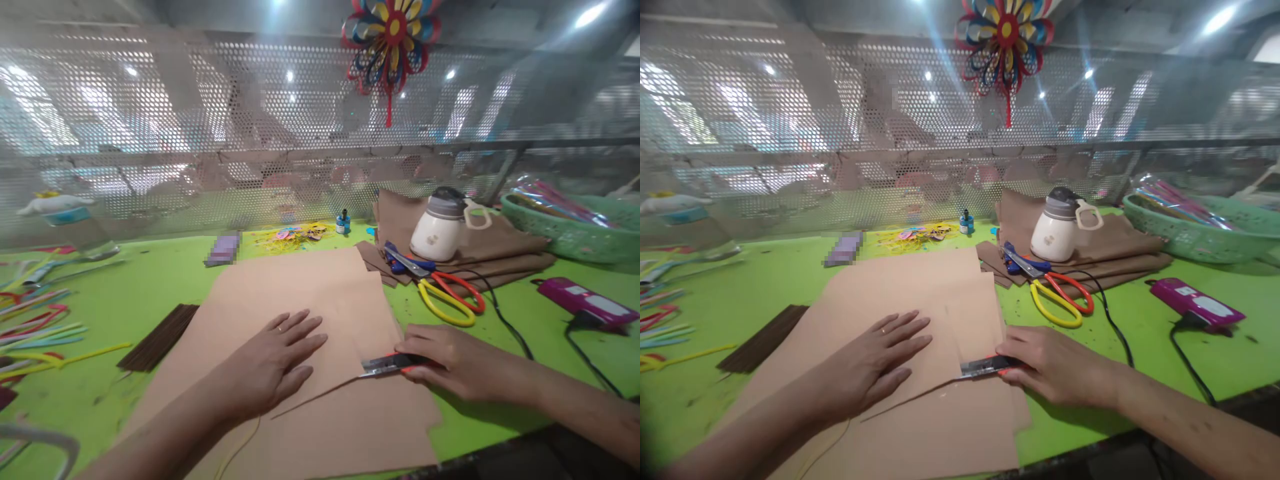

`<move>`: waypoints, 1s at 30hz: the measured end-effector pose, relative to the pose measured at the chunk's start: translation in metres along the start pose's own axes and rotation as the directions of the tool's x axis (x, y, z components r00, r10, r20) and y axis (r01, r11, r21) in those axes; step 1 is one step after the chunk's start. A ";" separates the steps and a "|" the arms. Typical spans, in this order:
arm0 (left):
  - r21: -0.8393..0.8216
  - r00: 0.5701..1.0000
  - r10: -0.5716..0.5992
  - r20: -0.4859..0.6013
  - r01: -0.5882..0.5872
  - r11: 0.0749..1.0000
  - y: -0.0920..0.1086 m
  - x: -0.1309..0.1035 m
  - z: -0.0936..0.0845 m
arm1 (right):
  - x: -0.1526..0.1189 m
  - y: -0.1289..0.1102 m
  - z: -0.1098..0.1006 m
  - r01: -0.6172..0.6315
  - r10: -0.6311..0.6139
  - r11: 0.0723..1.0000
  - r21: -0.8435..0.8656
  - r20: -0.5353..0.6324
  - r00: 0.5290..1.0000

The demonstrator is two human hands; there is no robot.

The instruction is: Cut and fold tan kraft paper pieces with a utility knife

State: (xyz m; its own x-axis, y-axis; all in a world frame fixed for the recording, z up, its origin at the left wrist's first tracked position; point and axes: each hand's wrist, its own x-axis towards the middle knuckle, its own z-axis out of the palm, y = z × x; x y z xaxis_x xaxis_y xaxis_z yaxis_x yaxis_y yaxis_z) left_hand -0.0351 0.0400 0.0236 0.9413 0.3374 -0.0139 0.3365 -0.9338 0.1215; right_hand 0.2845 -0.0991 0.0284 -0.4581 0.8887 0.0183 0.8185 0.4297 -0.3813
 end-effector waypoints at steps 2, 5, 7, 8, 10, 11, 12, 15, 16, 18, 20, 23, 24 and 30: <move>0.000 1.000 0.003 -0.015 -0.003 1.000 -0.001 0.001 0.001 | -0.001 -0.001 0.000 -0.003 0.003 1.000 -0.006 -0.012 1.000; 0.000 1.000 0.008 -0.024 -0.008 1.000 -0.003 0.000 0.002 | 0.003 -0.004 0.002 0.001 -0.001 1.000 -0.018 -0.035 0.999; 0.004 1.000 0.008 -0.020 -0.008 1.000 -0.003 0.000 0.003 | 0.007 -0.007 0.004 0.007 -0.008 1.000 -0.018 -0.044 0.999; 0.007 1.000 0.007 -0.015 -0.007 1.000 -0.003 0.000 0.003 | 0.009 -0.008 0.005 0.012 -0.013 1.000 -0.016 -0.048 0.999; 0.011 1.000 0.005 -0.004 -0.005 1.000 -0.002 0.000 0.002 | 0.010 -0.010 0.007 0.020 -0.020 1.000 -0.011 -0.057 0.998; 0.012 1.000 0.006 0.000 -0.006 1.000 -0.001 0.001 0.002 | 0.009 -0.010 0.007 0.022 -0.023 1.000 -0.009 -0.062 0.998; 0.012 1.000 0.007 0.003 -0.007 1.000 0.000 0.001 0.001 | 0.007 -0.010 0.008 0.026 -0.026 1.000 -0.006 -0.068 0.997; 0.016 1.000 0.008 0.007 -0.008 1.000 0.001 0.001 -0.001 | 0.000 -0.010 0.009 0.024 -0.024 1.000 -0.002 -0.097 0.995; 0.018 1.000 0.007 0.011 -0.008 1.000 0.001 0.001 -0.001 | -0.002 -0.010 0.009 0.021 -0.021 1.000 -0.003 -0.107 0.994; 0.022 1.000 0.006 0.017 -0.007 1.000 0.001 0.000 0.000 | -0.004 -0.012 0.010 0.011 -0.012 1.000 -0.009 -0.121 0.993; 0.023 1.000 0.008 0.010 -0.008 1.000 0.000 0.001 0.001 | -0.001 -0.015 0.011 0.005 -0.007 1.000 -0.015 -0.120 0.993; 0.028 1.000 0.012 -0.007 -0.012 1.000 0.001 0.001 0.002 | 0.008 -0.023 0.014 -0.010 0.007 1.000 -0.023 -0.101 0.995; 0.031 1.000 0.014 -0.009 -0.013 0.999 0.001 0.001 0.001 | 0.011 -0.025 0.015 -0.014 0.012 1.000 -0.026 -0.092 0.996; 0.044 1.000 0.019 -0.006 -0.019 0.999 0.004 0.000 0.000 | 0.013 -0.029 0.018 -0.003 0.002 1.000 -0.021 -0.083 0.997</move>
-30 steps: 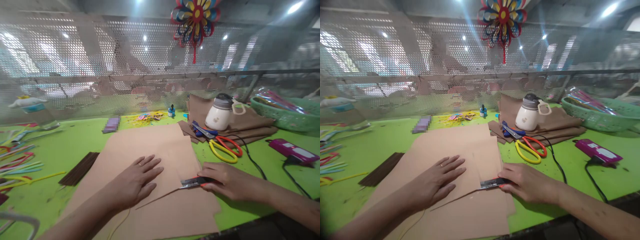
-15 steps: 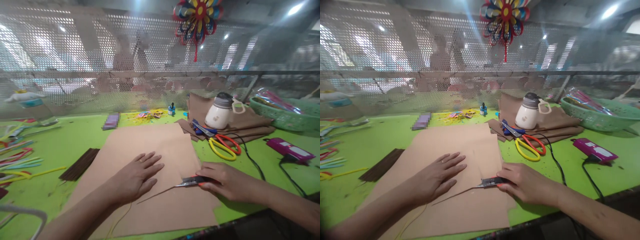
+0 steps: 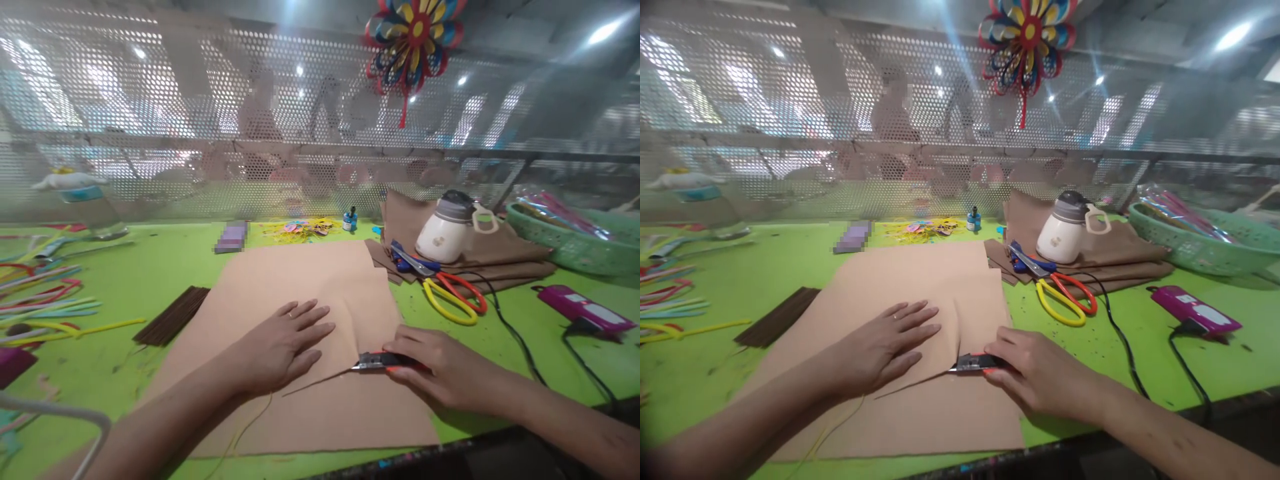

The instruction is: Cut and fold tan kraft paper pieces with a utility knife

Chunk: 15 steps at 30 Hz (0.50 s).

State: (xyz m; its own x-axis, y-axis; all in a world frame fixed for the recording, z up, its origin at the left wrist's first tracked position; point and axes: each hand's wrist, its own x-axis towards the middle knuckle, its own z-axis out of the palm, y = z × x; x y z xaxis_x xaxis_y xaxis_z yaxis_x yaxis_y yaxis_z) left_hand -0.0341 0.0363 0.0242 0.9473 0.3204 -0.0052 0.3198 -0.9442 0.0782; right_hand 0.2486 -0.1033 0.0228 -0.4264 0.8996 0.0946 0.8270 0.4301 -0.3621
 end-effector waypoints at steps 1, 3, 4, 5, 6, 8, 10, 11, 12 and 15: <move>-0.001 1.000 0.002 -0.006 -0.002 1.000 0.000 0.000 0.000 | -0.003 0.001 0.000 -0.001 0.001 1.000 0.002 -0.009 1.000; -0.009 1.000 0.010 -0.023 -0.010 1.000 -0.001 -0.001 0.002 | -0.008 0.002 -0.001 -0.005 0.005 1.000 0.008 -0.033 0.999; -0.015 0.999 0.016 -0.033 -0.016 1.000 -0.001 -0.002 0.003 | -0.010 0.002 -0.002 -0.005 0.006 1.000 0.013 -0.044 0.999; -0.022 0.999 0.022 -0.046 -0.023 1.000 -0.001 -0.002 0.004 | -0.010 0.001 -0.002 -0.005 0.005 1.000 0.018 -0.049 0.999; -0.029 0.998 0.027 -0.057 -0.028 0.999 -0.002 -0.002 0.005 | -0.009 0.000 -0.002 -0.002 0.003 1.000 0.021 -0.049 0.999; -0.038 0.997 0.032 -0.076 -0.035 0.999 -0.002 -0.001 0.005 | -0.005 -0.004 -0.001 0.003 -0.002 1.000 0.021 -0.032 0.999; -0.038 0.997 0.029 -0.078 -0.032 0.999 -0.001 -0.001 0.005 | 0.001 -0.009 0.000 0.002 -0.002 1.000 0.017 -0.001 1.000; -0.035 0.997 0.028 -0.074 -0.031 0.999 -0.001 -0.001 0.005 | 0.003 -0.011 0.001 0.002 -0.002 1.000 0.017 0.012 1.000; -0.032 0.997 0.029 -0.069 -0.032 0.999 -0.001 -0.001 0.005 | 0.005 -0.012 0.001 0.001 -0.001 1.000 0.019 0.021 1.000; -0.027 0.998 0.033 -0.057 -0.035 0.999 -0.001 -0.002 0.005 | 0.002 -0.012 0.001 -0.015 0.014 0.999 0.031 0.043 0.999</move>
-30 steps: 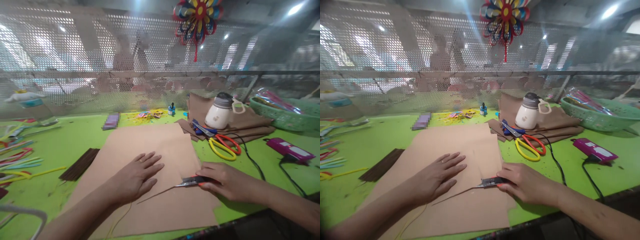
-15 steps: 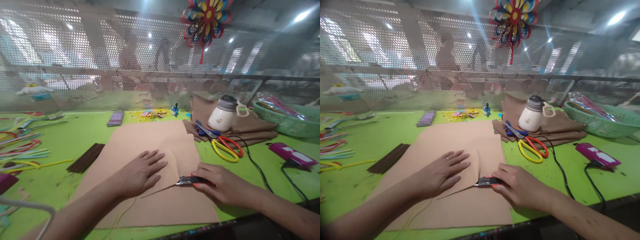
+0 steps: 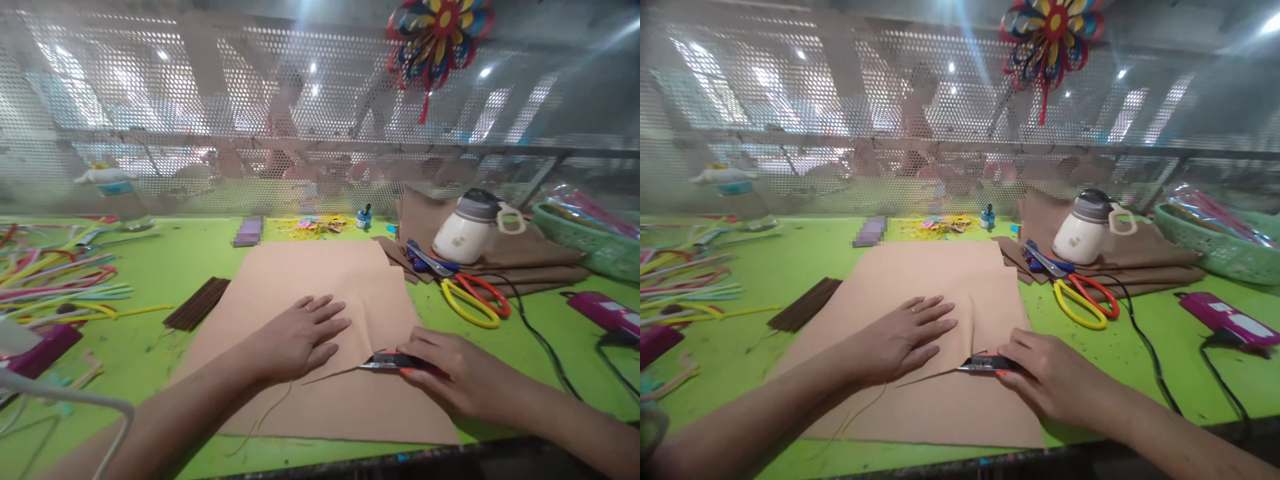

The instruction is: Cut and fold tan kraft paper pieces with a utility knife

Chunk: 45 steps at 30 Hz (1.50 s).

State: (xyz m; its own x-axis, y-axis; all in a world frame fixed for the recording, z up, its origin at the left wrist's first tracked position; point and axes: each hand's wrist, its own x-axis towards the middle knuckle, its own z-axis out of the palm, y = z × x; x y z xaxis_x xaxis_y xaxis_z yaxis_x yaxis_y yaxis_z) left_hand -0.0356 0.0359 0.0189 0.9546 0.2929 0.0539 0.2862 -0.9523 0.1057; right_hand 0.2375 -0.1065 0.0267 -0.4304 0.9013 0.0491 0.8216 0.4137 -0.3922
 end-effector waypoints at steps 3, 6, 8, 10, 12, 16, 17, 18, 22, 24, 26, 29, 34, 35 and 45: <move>-0.002 1.000 0.000 0.001 0.000 1.000 -0.001 0.000 0.002 | -0.003 0.002 0.000 -0.028 0.028 1.000 0.010 0.013 1.000; -0.008 1.000 -0.004 -0.013 0.004 1.000 -0.001 -0.001 0.004 | 0.001 -0.001 0.002 -0.012 0.011 0.999 0.033 0.013 1.000; -0.017 1.000 -0.004 -0.025 0.004 1.000 -0.001 -0.001 0.005 | 0.007 -0.005 0.003 0.008 -0.009 0.999 0.039 0.017 1.000; -0.020 1.000 0.003 -0.021 -0.003 1.000 -0.001 -0.001 0.005 | 0.011 -0.009 0.005 0.013 -0.013 0.999 0.035 0.015 1.000; -0.018 1.000 0.004 -0.013 -0.005 1.000 -0.001 -0.001 0.005 | 0.012 -0.010 0.005 0.009 -0.010 0.999 0.033 0.018 1.000; -0.029 1.000 0.000 -0.023 -0.001 1.000 -0.002 -0.001 0.007 | 0.008 -0.010 0.006 0.000 -0.001 1.000 0.030 0.023 1.000; -0.034 1.000 0.003 -0.024 -0.004 0.999 -0.002 -0.001 0.007 | 0.008 -0.010 0.007 0.002 -0.002 1.000 0.031 0.015 1.000; -0.039 1.000 0.005 -0.021 -0.006 0.999 -0.002 -0.001 0.007 | 0.009 -0.011 0.008 0.005 -0.005 1.000 0.030 0.008 1.000; -0.058 1.000 -0.009 0.013 0.010 0.998 -0.001 0.000 0.005 | 0.021 -0.019 0.011 0.032 -0.033 0.999 0.024 0.028 0.999; -0.060 1.000 -0.016 0.024 0.017 0.998 -0.001 0.000 0.005 | 0.025 -0.022 0.013 0.038 -0.039 0.999 0.025 0.041 0.998; -0.057 1.000 -0.016 0.017 0.017 0.998 0.000 0.000 0.006 | 0.027 -0.024 0.014 0.037 -0.038 0.999 0.029 0.040 0.998; -0.050 1.000 -0.011 -0.005 0.011 0.999 0.000 0.000 0.007 | 0.026 -0.025 0.015 0.033 -0.034 0.999 0.034 0.031 0.999; -0.039 1.000 -0.008 -0.006 0.007 0.999 0.002 -0.001 0.005 | 0.031 -0.030 0.015 0.082 -0.081 0.994 0.071 -0.012 0.997; -0.033 1.000 -0.006 0.000 0.006 0.999 0.002 -0.001 0.004 | 0.033 -0.032 0.015 0.091 -0.091 0.993 0.077 -0.016 0.996; -0.032 0.999 -0.014 0.030 0.015 0.999 0.003 0.000 0.003 | 0.031 -0.030 0.014 0.074 -0.077 0.992 0.099 0.031 0.997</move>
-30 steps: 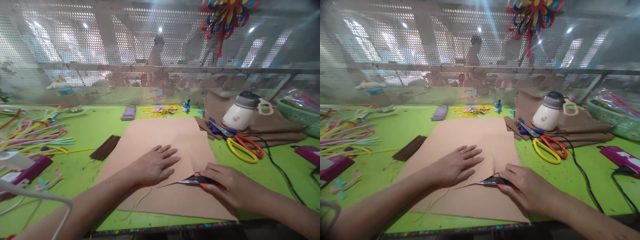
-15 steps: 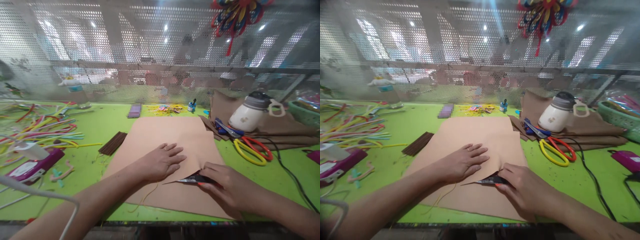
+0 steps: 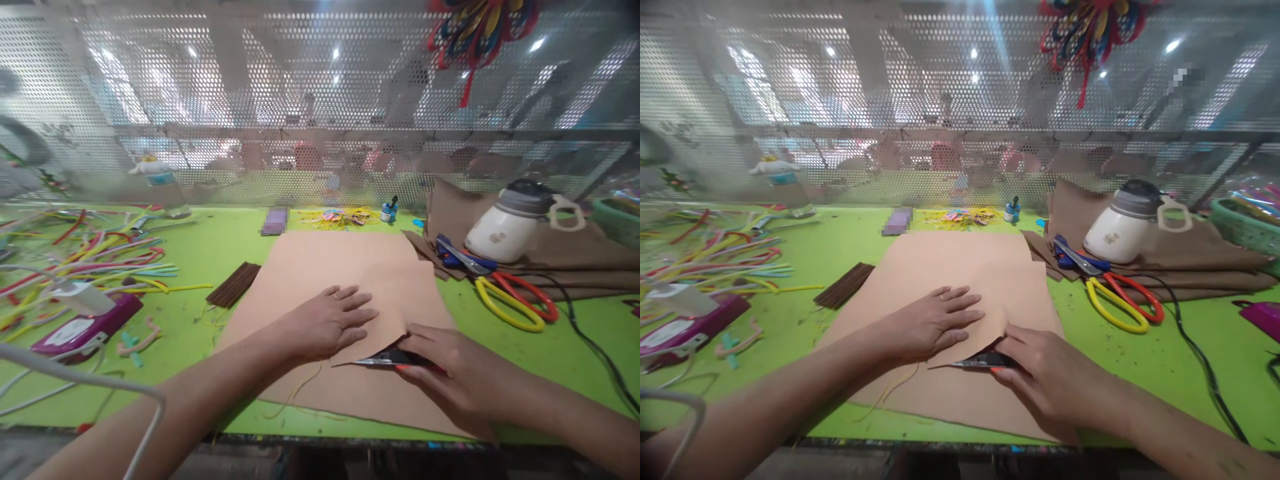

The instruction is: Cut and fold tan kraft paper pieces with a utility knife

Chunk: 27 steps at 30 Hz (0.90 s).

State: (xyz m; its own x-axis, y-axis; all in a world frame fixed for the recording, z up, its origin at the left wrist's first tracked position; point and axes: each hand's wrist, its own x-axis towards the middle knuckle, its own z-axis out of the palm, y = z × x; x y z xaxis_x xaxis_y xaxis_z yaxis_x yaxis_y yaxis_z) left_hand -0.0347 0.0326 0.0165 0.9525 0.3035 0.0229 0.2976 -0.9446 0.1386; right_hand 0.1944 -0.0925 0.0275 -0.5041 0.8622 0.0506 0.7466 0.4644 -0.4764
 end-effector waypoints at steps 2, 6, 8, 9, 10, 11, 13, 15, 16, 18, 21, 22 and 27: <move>-0.012 1.000 -0.005 0.007 0.005 1.000 0.001 0.000 0.000 | 0.001 0.000 0.000 -0.005 0.005 1.000 -0.011 0.008 1.000; -0.018 1.000 -0.002 0.009 0.002 1.000 0.001 -0.001 -0.001 | 0.007 -0.003 0.002 0.002 -0.001 0.999 -0.035 0.035 0.999; -0.012 1.000 0.003 0.004 -0.003 1.000 0.001 -0.001 -0.001 | 0.007 -0.005 0.004 -0.002 0.004 0.999 -0.041 0.042 0.999; -0.010 1.000 0.004 0.004 -0.004 1.000 0.000 -0.001 -0.001 | 0.007 -0.006 0.004 -0.005 0.006 0.999 -0.041 0.039 0.999; -0.009 1.000 0.004 0.007 -0.004 1.000 0.000 -0.001 0.000 | 0.005 -0.007 0.005 -0.005 0.006 0.999 -0.039 0.035 0.999; -0.009 1.000 0.004 0.009 -0.004 1.000 0.000 -0.001 0.000 | 0.004 -0.008 0.005 -0.006 0.008 0.999 -0.038 0.031 0.999; -0.006 1.000 0.002 0.011 -0.002 1.000 0.000 -0.001 0.000 | 0.001 -0.011 0.006 -0.013 0.014 0.999 -0.038 0.030 0.999; -0.004 1.000 0.002 0.009 -0.002 1.000 0.001 -0.001 0.001 | -0.001 -0.012 0.006 -0.016 0.018 0.999 -0.039 0.033 0.999; -0.004 1.000 0.003 0.008 -0.003 1.000 0.001 -0.001 0.001 | -0.001 -0.012 0.006 -0.016 0.017 0.999 -0.036 0.031 0.999; -0.009 1.000 0.006 0.007 -0.006 1.000 0.001 -0.002 0.001 | -0.002 -0.011 0.006 -0.014 0.015 1.000 -0.025 0.031 0.999; -0.018 1.000 0.008 0.004 -0.008 1.000 0.000 -0.002 0.001 | -0.004 -0.009 0.006 -0.009 0.009 1.000 0.012 0.025 1.000; -0.020 1.000 0.006 0.005 -0.006 1.000 0.000 -0.002 0.001 | -0.005 -0.009 0.005 -0.006 0.005 1.000 0.027 0.021 1.000; -0.018 1.000 -0.004 -0.006 0.004 1.000 0.001 -0.002 0.003 | -0.007 -0.027 0.006 -0.023 0.016 0.997 0.072 0.101 0.995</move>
State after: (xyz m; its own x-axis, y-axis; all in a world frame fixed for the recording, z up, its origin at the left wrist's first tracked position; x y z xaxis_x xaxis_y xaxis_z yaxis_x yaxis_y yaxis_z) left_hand -0.0356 0.0309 0.0135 0.9510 0.3078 0.0283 0.3000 -0.9411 0.1560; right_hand 0.1752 -0.1122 0.0353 -0.5331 0.8448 -0.0458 0.7249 0.4282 -0.5396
